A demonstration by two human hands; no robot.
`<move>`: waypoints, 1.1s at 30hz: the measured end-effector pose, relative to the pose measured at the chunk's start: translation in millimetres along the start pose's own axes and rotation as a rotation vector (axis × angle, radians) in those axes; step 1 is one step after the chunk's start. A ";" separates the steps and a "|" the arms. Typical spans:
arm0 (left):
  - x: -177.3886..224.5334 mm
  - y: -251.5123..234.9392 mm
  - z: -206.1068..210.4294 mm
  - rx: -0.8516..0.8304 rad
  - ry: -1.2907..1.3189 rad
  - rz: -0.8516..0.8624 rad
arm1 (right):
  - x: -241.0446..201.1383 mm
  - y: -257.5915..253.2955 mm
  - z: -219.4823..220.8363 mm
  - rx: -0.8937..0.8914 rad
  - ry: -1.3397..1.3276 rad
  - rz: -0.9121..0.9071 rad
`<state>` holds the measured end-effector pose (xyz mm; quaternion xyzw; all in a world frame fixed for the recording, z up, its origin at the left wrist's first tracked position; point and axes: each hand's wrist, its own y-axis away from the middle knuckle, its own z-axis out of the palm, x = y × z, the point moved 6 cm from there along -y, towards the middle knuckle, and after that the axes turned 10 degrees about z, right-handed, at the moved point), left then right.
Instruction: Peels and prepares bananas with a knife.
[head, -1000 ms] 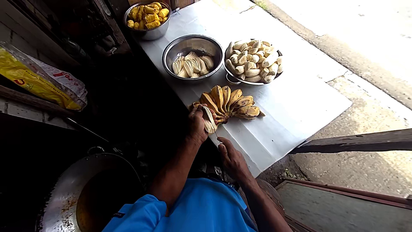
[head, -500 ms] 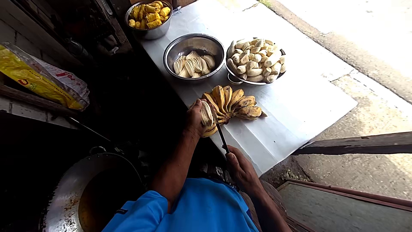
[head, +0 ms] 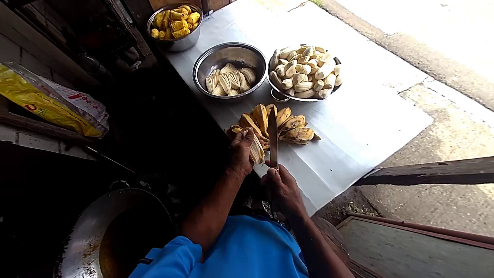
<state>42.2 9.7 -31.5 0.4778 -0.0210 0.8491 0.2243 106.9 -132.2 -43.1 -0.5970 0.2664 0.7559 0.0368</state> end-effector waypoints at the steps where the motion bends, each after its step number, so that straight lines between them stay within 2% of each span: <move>1: -0.2 1.9 4.6 -0.043 -0.008 0.023 | -0.6 -2.1 0.4 0.031 -0.142 0.028; 3: 0.0 8.3 14.7 -0.129 -0.046 0.072 | -2.8 -13.3 -7.2 0.116 -0.309 0.065; 6: -2.1 12.9 14.6 -0.269 -0.278 0.084 | -9.7 -23.6 -31.6 0.224 -0.364 0.048; 9: -25.8 22.4 4.8 -0.404 -0.470 -0.223 | -7.5 -25.3 -56.1 0.254 -0.308 0.050; 11: -42.1 31.3 -1.5 -0.438 -0.452 -0.439 | -2.9 -27.2 -64.1 0.249 -0.235 0.057; 13: -46.6 32.3 -4.1 -0.373 -0.353 -0.555 | 0.9 -29.3 -70.6 0.289 -0.161 0.040; 15: -38.4 20.8 0.4 -0.300 -0.246 -0.590 | 1.6 -28.1 -79.6 0.375 -0.108 0.020; 17: -13.7 -6.1 11.1 -0.255 -0.200 -0.501 | 1.2 -23.9 -92.0 0.432 -0.115 0.000; 18: 5.0 -26.6 15.6 -0.238 -0.203 -0.391 | 1.4 -21.4 -98.9 0.455 -0.123 -0.001; 19: 27.5 -52.3 17.2 -0.212 -0.229 -0.243 | 1.9 -18.4 -105.8 0.474 -0.126 -0.001; 22: 102.7 -127.1 11.9 -0.014 -0.553 0.277 | 6.7 -7.8 -121.3 0.515 -0.141 -0.025; 24: 122.0 -154.4 21.8 0.047 -0.662 0.428 | 11.6 -3.7 -126.7 0.526 -0.150 -0.031; 26: 99.1 -156.0 53.9 -0.040 -0.651 0.337 | 16.2 -4.6 -125.7 0.516 -0.166 -0.024; 29: 26.1 -147.5 100.6 -0.325 -0.676 -0.090 | 18.6 -9.1 -113.0 0.470 -0.164 -0.026; 31: -11.4 -155.4 106.9 -0.352 -0.870 -0.256 | 15.6 -10.3 -103.8 0.431 -0.121 -0.089; 33: -33.4 -169.0 99.4 -0.324 -1.163 -0.317 | 13.7 -12.5 -97.8 0.374 -0.066 -0.137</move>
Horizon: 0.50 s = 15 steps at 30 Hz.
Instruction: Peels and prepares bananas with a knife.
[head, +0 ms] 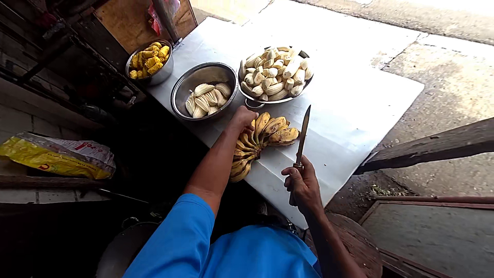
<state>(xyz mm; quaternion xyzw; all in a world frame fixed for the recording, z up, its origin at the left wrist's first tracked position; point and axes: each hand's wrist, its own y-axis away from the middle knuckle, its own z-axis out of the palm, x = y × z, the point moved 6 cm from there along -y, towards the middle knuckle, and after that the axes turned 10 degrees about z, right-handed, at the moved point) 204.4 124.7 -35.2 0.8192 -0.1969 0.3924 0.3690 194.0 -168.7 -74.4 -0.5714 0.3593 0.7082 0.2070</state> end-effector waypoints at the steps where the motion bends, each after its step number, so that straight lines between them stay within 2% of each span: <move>1: -4.4 -6.6 0.8 0.013 -0.150 -0.028 | 1.3 -1.4 2.0 -0.033 0.015 0.007; 4: -1.9 -16.2 0.5 -0.031 -0.397 -0.049 | 9.4 -9.6 3.4 -0.110 0.088 0.119; 7: -9.8 -18.6 -2.6 -0.089 -0.242 0.013 | 20.4 -21.3 -1.8 -0.107 0.228 0.158; 10: -7.6 -4.6 -5.8 -0.193 -0.039 0.165 | 19.3 -31.6 -7.4 -0.053 0.447 0.121; 15: 4.2 26.3 -6.9 -0.220 0.043 0.417 | -7.7 -44.7 2.8 -0.045 0.710 0.012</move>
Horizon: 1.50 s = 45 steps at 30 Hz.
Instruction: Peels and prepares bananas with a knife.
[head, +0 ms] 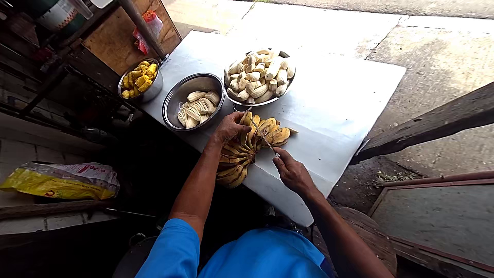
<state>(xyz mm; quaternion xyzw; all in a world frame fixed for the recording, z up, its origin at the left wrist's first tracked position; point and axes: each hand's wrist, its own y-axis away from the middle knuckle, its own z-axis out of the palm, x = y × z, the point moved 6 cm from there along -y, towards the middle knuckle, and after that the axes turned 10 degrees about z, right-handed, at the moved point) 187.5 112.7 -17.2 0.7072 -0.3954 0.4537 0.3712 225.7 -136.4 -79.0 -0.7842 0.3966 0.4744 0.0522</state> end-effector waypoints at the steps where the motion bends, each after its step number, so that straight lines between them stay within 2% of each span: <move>1: 2.4 4.3 0.7 0.016 0.009 0.041 | -8.7 -4.0 -1.0 0.003 0.019 -0.022; 4: 3.9 16.0 2.4 0.082 0.050 0.146 | -35.0 -25.4 2.7 -0.029 -0.068 -0.062; 7: 0.8 24.9 5.0 0.114 0.077 0.207 | -53.8 -51.2 23.9 -0.196 -0.490 0.018; 10: -9.6 31.3 1.8 0.225 0.135 0.183 | -64.5 -47.5 46.3 -0.365 -0.842 0.116; 13: -19.0 33.4 -3.6 0.345 0.213 0.124 | -65.8 -29.6 60.8 -0.453 -0.954 0.095; 17: -19.8 36.4 1.9 0.419 0.208 0.099 | -61.4 -39.1 81.5 -0.409 -1.071 0.043; 20: -21.7 42.6 -0.1 0.396 0.247 0.162 | -64.1 -46.7 88.7 -0.362 -1.191 0.112; 22: -22.2 44.6 -1.2 0.379 0.174 0.154 | -62.8 -48.5 90.8 -0.380 -1.252 0.158; 26: -15.6 39.2 2.8 0.378 -0.194 0.072 | -66.9 -52.7 83.1 -0.366 -1.246 0.158; 31: -4.3 56.2 0.7 0.245 -0.448 0.100 | -57.8 -58.8 76.7 -0.298 -1.267 0.228; 33: -5.7 64.9 -3.4 0.279 -0.510 0.045 | -56.2 -52.9 76.4 -0.290 -1.240 0.245; 35: -6.1 70.5 -5.6 0.380 -0.436 0.016 | -61.5 -44.8 68.3 -0.263 -1.155 0.169; 38: -10.4 84.1 -2.8 0.393 -0.211 0.030 | -65.1 -46.2 65.2 -0.206 -1.074 0.008; 45: -41.4 71.3 -17.2 0.397 0.281 0.046 | -71.2 -78.5 70.5 -0.265 -0.722 -0.074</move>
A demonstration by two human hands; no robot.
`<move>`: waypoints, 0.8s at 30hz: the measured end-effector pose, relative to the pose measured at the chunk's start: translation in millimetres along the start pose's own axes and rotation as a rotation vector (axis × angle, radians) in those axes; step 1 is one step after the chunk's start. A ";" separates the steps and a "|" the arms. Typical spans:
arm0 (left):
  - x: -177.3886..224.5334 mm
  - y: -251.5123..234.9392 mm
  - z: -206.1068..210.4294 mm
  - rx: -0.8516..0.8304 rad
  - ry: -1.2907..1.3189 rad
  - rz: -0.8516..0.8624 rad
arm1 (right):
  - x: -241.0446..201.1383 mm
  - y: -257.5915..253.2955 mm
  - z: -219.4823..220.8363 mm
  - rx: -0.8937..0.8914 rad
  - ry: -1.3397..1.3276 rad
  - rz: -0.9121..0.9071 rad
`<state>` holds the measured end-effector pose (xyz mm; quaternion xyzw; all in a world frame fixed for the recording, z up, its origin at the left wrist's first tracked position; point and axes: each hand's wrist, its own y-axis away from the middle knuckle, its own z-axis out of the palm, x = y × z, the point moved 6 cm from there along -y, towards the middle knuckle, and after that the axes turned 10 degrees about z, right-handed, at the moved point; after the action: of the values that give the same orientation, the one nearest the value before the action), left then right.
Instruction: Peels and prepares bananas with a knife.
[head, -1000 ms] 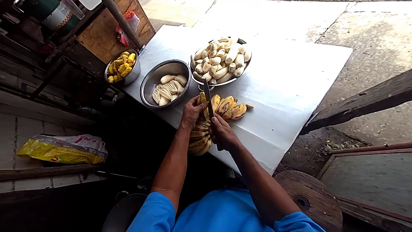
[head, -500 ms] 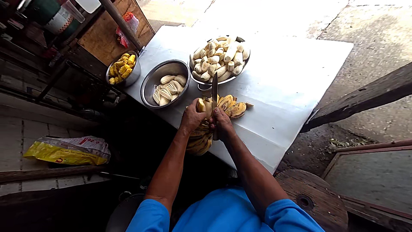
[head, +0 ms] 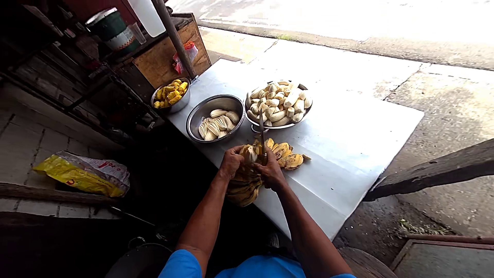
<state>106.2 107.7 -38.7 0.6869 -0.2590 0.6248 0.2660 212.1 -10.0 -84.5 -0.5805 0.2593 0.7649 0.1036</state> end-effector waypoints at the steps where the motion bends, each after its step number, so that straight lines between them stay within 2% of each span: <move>1: -0.8 1.7 -0.7 -0.013 0.036 -0.005 | -1.7 -2.8 -2.0 -0.011 0.041 -0.005; 6: 7.7 27.2 6.8 -0.149 -0.008 0.051 | -18.0 5.0 -12.9 0.063 0.254 -0.093; 9: 4.0 50.4 18.5 -0.071 0.042 0.058 | -25.4 21.9 -17.4 0.102 0.154 -0.121; 10: 1.4 60.3 24.7 0.029 0.117 0.006 | -28.6 29.3 -16.3 0.100 0.096 -0.138; 12: -5.8 78.8 39.7 0.191 0.350 -0.229 | -35.1 44.2 -9.8 0.070 0.039 -0.171; 14: -8.4 87.9 53.4 0.185 0.654 -0.433 | -41.3 60.9 0.4 0.001 0.064 -0.188; 15: -6.4 88.8 56.3 0.154 0.781 -0.445 | -44.3 70.2 6.0 -0.046 0.090 -0.193; 18: 5.0 82.0 49.2 0.181 0.907 -0.359 | -53.9 95.6 15.0 -0.119 0.196 -0.250; 21: 11.5 72.2 35.1 0.267 0.919 -0.278 | -51.8 116.0 10.1 -0.036 0.350 -0.257; 24: 9.4 66.3 19.7 0.356 0.960 -0.161 | -25.6 134.7 6.1 -0.010 0.561 -0.188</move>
<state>75.6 45.9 -28.1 0.3753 0.0561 0.8815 0.2810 152.9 -116.9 -22.0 -0.7913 0.2191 0.5628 0.0954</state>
